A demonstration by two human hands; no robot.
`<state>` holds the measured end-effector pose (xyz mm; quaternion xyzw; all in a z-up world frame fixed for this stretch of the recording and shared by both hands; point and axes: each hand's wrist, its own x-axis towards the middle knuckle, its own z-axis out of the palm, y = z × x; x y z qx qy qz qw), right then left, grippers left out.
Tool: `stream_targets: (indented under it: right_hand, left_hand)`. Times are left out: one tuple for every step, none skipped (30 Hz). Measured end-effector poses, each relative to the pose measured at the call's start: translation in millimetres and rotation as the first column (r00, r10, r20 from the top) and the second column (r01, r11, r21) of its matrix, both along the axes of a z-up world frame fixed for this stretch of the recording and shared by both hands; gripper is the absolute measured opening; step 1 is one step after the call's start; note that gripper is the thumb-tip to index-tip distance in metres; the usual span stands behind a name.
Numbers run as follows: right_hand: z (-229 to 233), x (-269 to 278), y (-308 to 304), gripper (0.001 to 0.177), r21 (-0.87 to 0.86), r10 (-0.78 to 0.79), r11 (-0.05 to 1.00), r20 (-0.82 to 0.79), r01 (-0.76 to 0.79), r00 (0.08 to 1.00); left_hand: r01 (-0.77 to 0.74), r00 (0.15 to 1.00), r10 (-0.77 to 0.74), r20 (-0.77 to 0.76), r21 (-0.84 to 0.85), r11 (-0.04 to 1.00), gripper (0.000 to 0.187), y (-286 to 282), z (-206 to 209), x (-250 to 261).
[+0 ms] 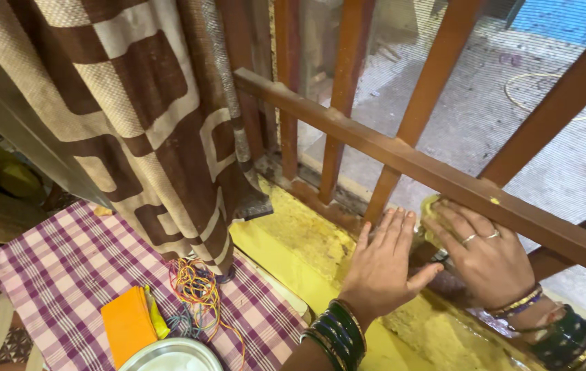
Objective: The person wipes the horizontal and vertical bars of a brown metal window grille using a yellow cloth. They periodically dip the cloth into a white bucket of water to rinse it before continuing to wipe the grille and the yellow window sill.
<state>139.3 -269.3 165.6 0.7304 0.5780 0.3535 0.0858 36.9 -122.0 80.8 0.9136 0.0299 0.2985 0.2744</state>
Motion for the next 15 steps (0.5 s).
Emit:
stream_targets:
  right_hand:
    - [-3.1, 0.2, 0.9, 0.062, 0.014, -0.033, 0.999, -0.005, 0.034, 0.999]
    - [-5.8, 1.5, 0.4, 0.059, 0.029, -0.067, 0.997, -0.010, 0.067, 0.998]
    - [-10.3, 2.2, -0.4, 0.058, 0.044, -0.072, 0.996, -0.026, 0.073, 0.997]
    - [-17.4, 2.4, -0.5, 0.056, 0.059, -0.076, 0.995, -0.043, 0.079, 0.996]
    - [-26.2, 3.0, -0.9, 0.055, 0.074, -0.082, 0.994, -0.059, 0.086, 0.995]
    - [-36.5, 3.9, -1.5, 0.056, 0.051, -0.069, 0.996, -0.065, 0.073, 0.995]
    - [-47.5, 5.5, -3.1, 0.058, 0.027, -0.058, 0.998, -0.070, 0.060, 0.996]
    - [-59.4, 7.3, -4.7, 0.060, 0.003, -0.047, 0.999, -0.076, 0.047, 0.996]
    - [-71.3, 10.2, -5.8, 0.062, -0.093, -0.080, 0.993, -0.075, 0.073, 0.994]
    - [-81.9, 14.0, -8.0, 0.065, -0.187, -0.114, 0.977, -0.071, 0.099, 0.991]
    - [-92.7, 17.4, -8.9, 0.068, -0.278, -0.147, 0.953, -0.064, 0.124, 0.987]
    - [-103.7, 19.1, -8.7, 0.064, -0.309, -0.169, 0.942, -0.107, 0.129, 0.980]
    - [-113.6, 19.7, -8.2, 0.061, -0.341, -0.192, 0.931, -0.148, 0.132, 0.970]
    - [-120.7, 21.2, -7.9, 0.057, -0.374, -0.215, 0.918, -0.189, 0.133, 0.958]
    - [-126.3, 22.0, -7.7, 0.059, -0.390, -0.248, 0.909, -0.217, 0.149, 0.944]
  left_hand:
    - [-0.002, 1.000, 0.002, -0.005, -0.002, 1.000, 0.090, -2.1, -1.1, 1.7]
    - [-0.004, 1.000, 0.004, -0.010, -0.004, 1.000, 0.090, -4.4, -2.7, 2.7]
    - [-0.009, 1.000, 0.009, -0.020, -0.007, 1.000, 0.089, -5.7, -5.2, 1.6]
    - [-0.012, 0.999, 0.011, -0.032, -0.010, 1.000, 0.089, -5.9, -7.9, 0.9]
    - [-0.013, 0.999, 0.013, -0.043, -0.012, 1.000, 0.089, -5.6, -10.4, 1.0]
    - [-0.015, 0.998, 0.014, -0.054, -0.015, 1.000, 0.088, -5.4, -13.1, 0.8]
    - [-0.018, 0.999, 0.018, -0.044, -0.014, 1.000, 0.088, -6.2, -15.8, 0.6]
    - [-0.022, 0.999, 0.021, -0.034, -0.014, 1.000, 0.087, -7.0, -18.6, -0.4]
    - [-0.027, 0.999, 0.027, -0.025, -0.012, 1.000, 0.087, -7.1, -21.2, -1.8]
    - [-0.034, 0.999, 0.034, -0.028, 0.005, 0.999, 0.087, -8.2, -23.0, -2.8]
    - [-0.041, 0.999, 0.042, -0.032, 0.024, 0.999, 0.087, -9.0, -24.2, -3.4]
    - [-0.049, 0.998, 0.050, -0.036, 0.043, 0.998, 0.087, -8.6, -24.8, -3.7]
    - [-0.035, 0.998, 0.036, -0.046, 0.021, 0.999, 0.087, -7.8, -25.2, -4.5]
    - [-0.021, 0.998, 0.021, -0.056, -0.001, 1.000, 0.087, -7.5, -25.5, -5.7]
    - [-0.008, 0.998, 0.006, -0.065, -0.026, 1.000, 0.087, -7.8, -25.9, -6.7]
